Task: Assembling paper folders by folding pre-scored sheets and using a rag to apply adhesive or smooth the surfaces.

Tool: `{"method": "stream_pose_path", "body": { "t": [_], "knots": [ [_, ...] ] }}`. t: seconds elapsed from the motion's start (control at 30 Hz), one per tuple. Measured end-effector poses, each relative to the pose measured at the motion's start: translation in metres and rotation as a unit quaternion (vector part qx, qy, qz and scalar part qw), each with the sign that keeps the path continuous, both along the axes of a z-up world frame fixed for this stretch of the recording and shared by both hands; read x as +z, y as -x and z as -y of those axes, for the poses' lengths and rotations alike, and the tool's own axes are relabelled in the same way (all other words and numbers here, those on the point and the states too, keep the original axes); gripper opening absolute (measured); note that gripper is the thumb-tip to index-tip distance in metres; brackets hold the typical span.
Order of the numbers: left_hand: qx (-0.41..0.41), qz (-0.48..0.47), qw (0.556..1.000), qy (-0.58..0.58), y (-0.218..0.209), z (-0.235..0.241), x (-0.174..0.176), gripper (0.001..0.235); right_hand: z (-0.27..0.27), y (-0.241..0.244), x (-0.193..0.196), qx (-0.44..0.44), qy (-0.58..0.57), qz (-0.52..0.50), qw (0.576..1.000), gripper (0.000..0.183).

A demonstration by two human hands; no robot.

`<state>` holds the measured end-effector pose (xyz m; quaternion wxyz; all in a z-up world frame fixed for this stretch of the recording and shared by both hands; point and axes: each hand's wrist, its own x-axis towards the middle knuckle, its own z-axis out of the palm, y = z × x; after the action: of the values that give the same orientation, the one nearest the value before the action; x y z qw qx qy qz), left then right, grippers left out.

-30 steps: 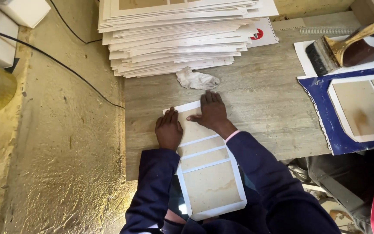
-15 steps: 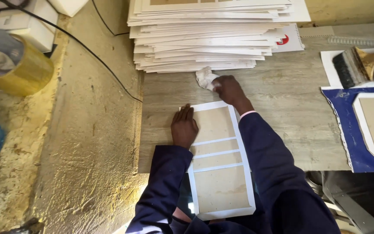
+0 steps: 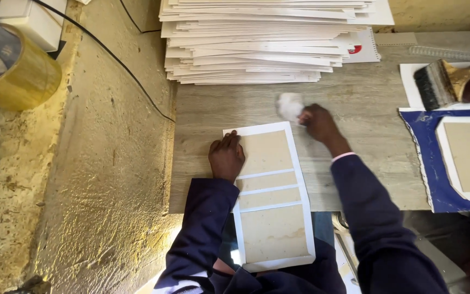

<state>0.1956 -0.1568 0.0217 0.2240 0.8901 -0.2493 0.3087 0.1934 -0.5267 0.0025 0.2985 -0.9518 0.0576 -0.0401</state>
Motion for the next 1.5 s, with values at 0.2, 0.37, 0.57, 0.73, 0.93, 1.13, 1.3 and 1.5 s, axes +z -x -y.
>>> {"method": "stream_pose_path", "body": {
  "t": [0.2,0.37,0.57,0.73,0.93,1.13,1.3,1.5],
  "knots": [
    [-0.008,-0.014,0.999,0.033,0.001,-0.001,-0.002,0.015,-0.015,0.103,0.113,0.165,-0.291,-0.186,0.924,0.012],
    [-0.049,-0.158,0.972,0.169,0.001,-0.009,0.004,0.019,-0.108,0.106,0.159,0.336,-0.361,-0.162,0.855,0.013],
    [-0.082,-0.269,0.859,0.427,0.004,-0.033,-0.017,0.024,-0.126,-0.021,0.113,0.221,-0.199,-0.008,0.955,0.034],
    [-0.119,-0.316,0.762,0.552,0.015,-0.066,-0.016,0.014,-0.214,0.028,0.091,0.193,-0.17,0.123,0.959,0.038],
    [-0.199,-0.401,0.575,0.685,0.002,-0.075,-0.038,0.014,-0.33,0.182,0.055,0.635,-0.031,-0.15,0.758,0.043],
    [-0.228,-0.394,0.575,0.68,-0.002,-0.074,-0.045,0.014,-0.318,0.199,0.098,0.604,0.218,-0.187,0.744,0.016],
    [-0.22,-0.4,0.601,0.656,-0.004,-0.071,-0.043,0.014,-0.275,0.213,0.092,0.611,0.256,-0.19,0.725,0.008],
    [-0.206,-0.396,0.618,0.647,-0.004,-0.069,-0.046,0.014,-0.276,0.24,0.039,0.562,0.432,-0.234,0.665,0.018]
  ]
}}
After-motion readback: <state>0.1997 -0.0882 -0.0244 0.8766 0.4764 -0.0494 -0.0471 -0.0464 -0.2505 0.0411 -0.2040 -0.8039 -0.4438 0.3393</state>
